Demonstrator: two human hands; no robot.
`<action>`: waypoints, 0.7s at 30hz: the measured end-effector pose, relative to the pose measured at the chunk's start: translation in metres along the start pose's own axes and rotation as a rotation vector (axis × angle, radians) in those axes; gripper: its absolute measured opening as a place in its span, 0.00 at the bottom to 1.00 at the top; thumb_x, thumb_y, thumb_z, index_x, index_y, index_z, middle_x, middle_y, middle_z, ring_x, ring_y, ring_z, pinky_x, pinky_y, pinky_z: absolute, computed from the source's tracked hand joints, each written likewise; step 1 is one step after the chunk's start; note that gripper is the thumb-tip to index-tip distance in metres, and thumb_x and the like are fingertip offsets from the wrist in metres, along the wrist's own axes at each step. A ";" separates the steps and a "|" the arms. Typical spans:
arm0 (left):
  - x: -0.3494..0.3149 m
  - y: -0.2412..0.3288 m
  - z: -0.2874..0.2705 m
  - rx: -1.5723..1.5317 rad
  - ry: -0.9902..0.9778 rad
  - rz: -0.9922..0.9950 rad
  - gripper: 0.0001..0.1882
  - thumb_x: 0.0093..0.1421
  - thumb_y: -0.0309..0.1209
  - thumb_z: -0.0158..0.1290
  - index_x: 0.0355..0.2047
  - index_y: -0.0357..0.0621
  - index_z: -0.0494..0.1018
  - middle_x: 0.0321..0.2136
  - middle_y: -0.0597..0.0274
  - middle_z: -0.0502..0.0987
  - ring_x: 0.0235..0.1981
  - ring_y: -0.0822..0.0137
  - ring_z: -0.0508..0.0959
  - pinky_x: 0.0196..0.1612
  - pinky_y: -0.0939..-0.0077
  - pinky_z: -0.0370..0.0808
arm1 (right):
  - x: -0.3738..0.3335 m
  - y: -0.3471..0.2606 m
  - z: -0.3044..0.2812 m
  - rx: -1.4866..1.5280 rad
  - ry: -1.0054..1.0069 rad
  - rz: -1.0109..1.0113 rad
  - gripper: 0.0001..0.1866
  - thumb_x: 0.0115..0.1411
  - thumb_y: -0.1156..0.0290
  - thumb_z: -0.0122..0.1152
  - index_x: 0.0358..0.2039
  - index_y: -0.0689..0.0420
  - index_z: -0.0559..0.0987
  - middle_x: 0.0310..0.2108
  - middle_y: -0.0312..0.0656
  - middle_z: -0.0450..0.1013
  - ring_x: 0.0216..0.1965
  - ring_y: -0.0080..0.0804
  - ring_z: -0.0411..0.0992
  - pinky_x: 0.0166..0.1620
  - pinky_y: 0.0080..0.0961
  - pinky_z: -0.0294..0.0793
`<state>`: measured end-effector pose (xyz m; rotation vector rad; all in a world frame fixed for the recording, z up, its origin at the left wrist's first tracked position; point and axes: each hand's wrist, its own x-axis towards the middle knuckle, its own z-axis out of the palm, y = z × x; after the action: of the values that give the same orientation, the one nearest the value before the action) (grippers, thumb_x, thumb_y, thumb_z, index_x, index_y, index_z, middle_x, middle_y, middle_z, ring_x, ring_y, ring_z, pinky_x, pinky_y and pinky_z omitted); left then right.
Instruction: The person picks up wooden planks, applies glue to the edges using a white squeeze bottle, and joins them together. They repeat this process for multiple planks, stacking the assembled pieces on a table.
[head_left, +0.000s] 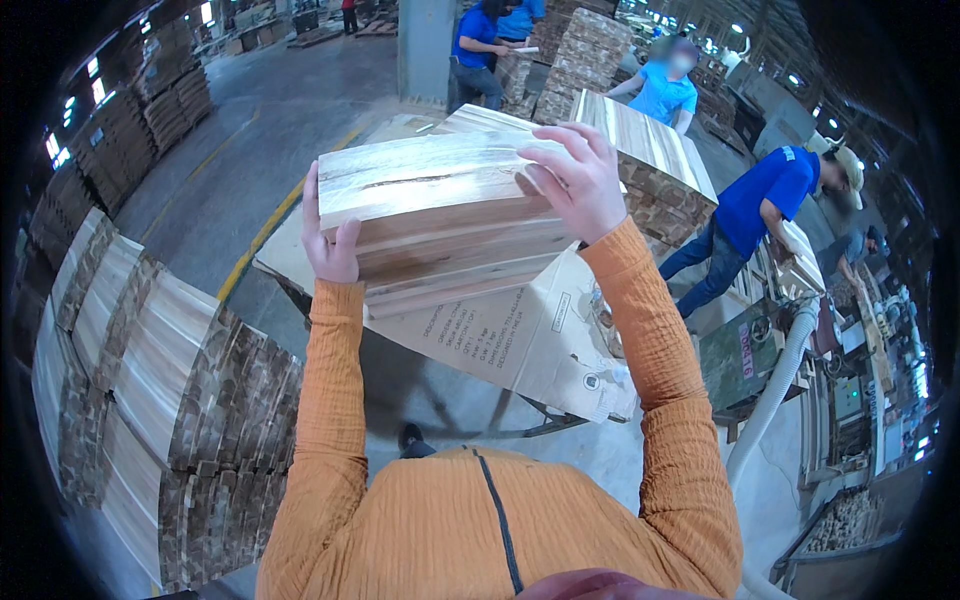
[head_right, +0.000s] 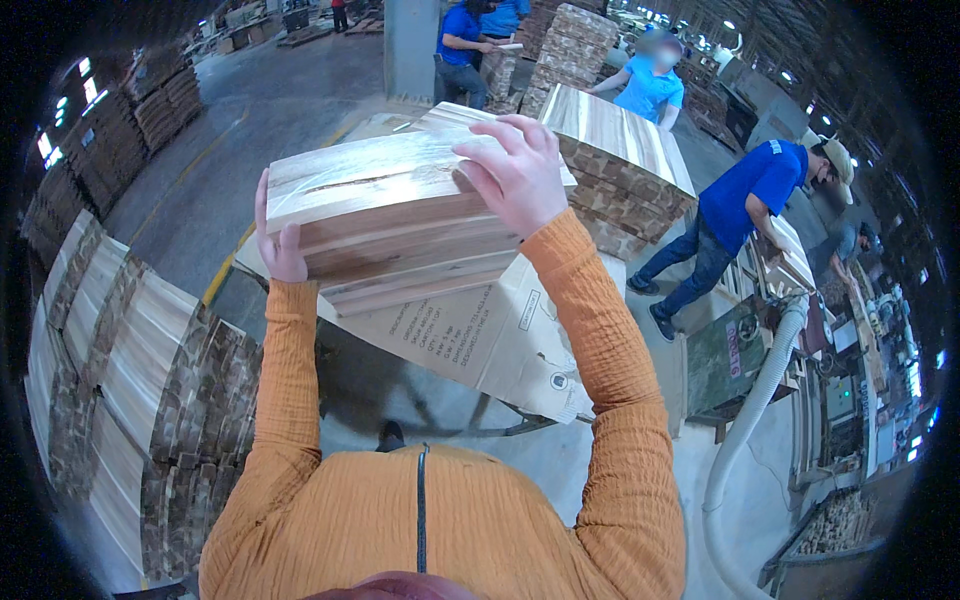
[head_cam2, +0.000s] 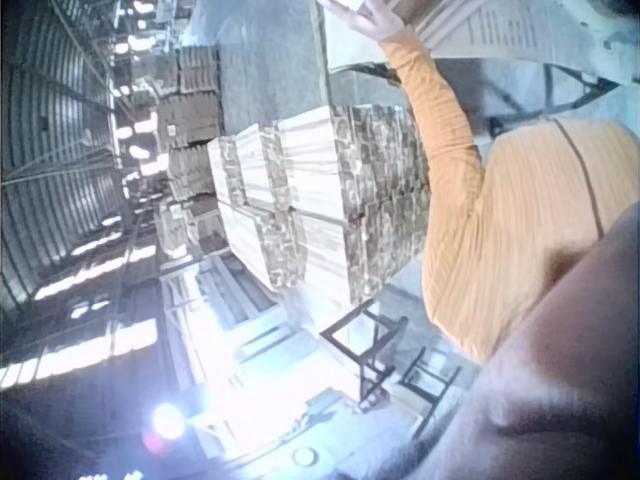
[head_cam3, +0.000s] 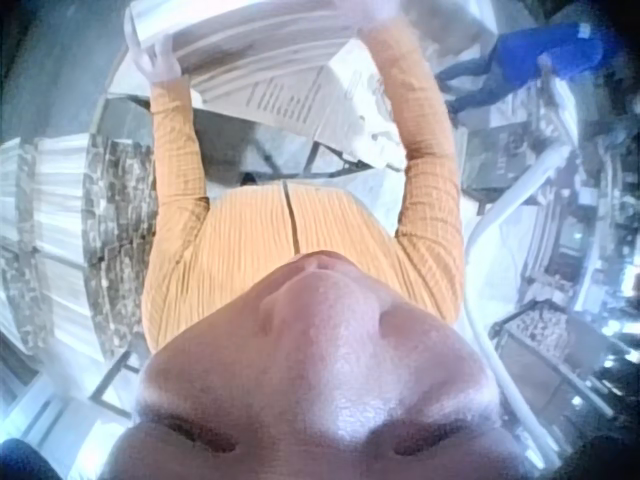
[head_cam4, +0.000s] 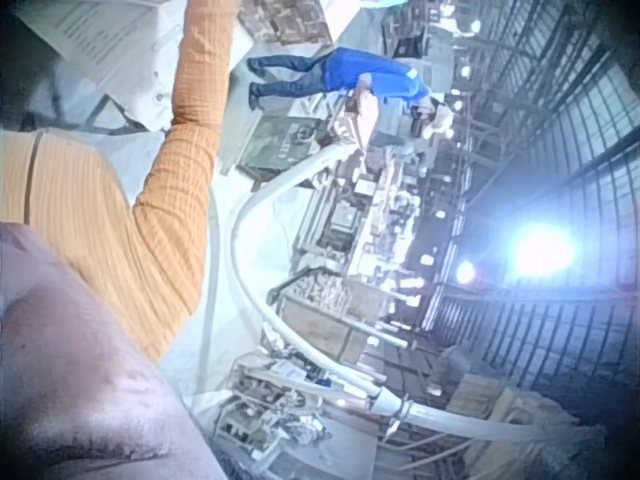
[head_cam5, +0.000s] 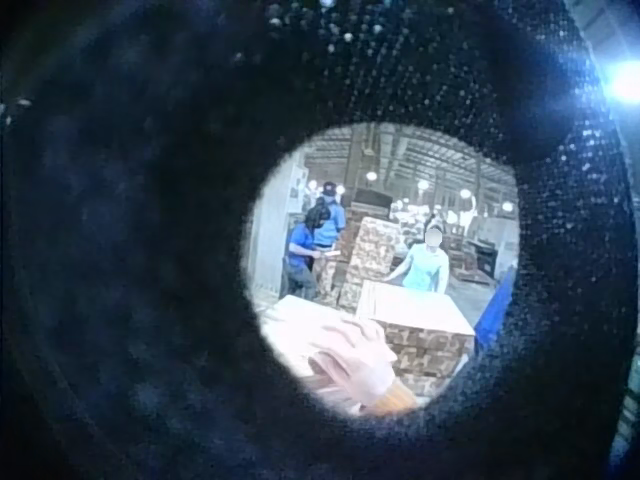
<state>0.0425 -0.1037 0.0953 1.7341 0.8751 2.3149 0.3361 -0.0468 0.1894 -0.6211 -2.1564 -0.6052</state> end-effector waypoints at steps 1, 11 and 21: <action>0.000 0.000 0.001 0.006 -0.001 0.007 0.39 0.52 0.37 0.51 0.62 0.32 0.54 0.58 0.49 0.63 0.59 0.60 0.63 0.61 0.68 0.57 | 0.003 0.005 -0.002 0.016 -0.024 -0.023 0.09 0.52 0.68 0.61 0.35 0.46 0.81 0.41 0.32 0.73 0.48 0.38 0.65 0.53 0.36 0.61; -0.001 0.002 -0.001 0.035 0.001 0.022 0.40 0.52 0.41 0.52 0.61 0.32 0.54 0.57 0.49 0.64 0.58 0.60 0.64 0.61 0.68 0.57 | 0.023 0.007 0.002 -0.062 -0.077 -0.236 0.01 0.48 0.65 0.63 0.23 0.45 0.80 0.28 0.23 0.73 0.40 0.26 0.68 0.47 0.30 0.65; -0.001 0.000 -0.004 0.063 0.004 0.011 0.41 0.52 0.43 0.53 0.61 0.33 0.55 0.57 0.49 0.64 0.58 0.59 0.65 0.60 0.68 0.58 | 0.031 0.003 0.002 -0.130 -0.095 -0.349 0.04 0.45 0.67 0.62 0.18 0.49 0.75 0.24 0.27 0.71 0.39 0.26 0.68 0.46 0.31 0.66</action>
<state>0.0394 -0.1053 0.0939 1.7639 0.9521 2.3224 0.3193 -0.0358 0.2138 -0.3463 -2.3485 -0.9238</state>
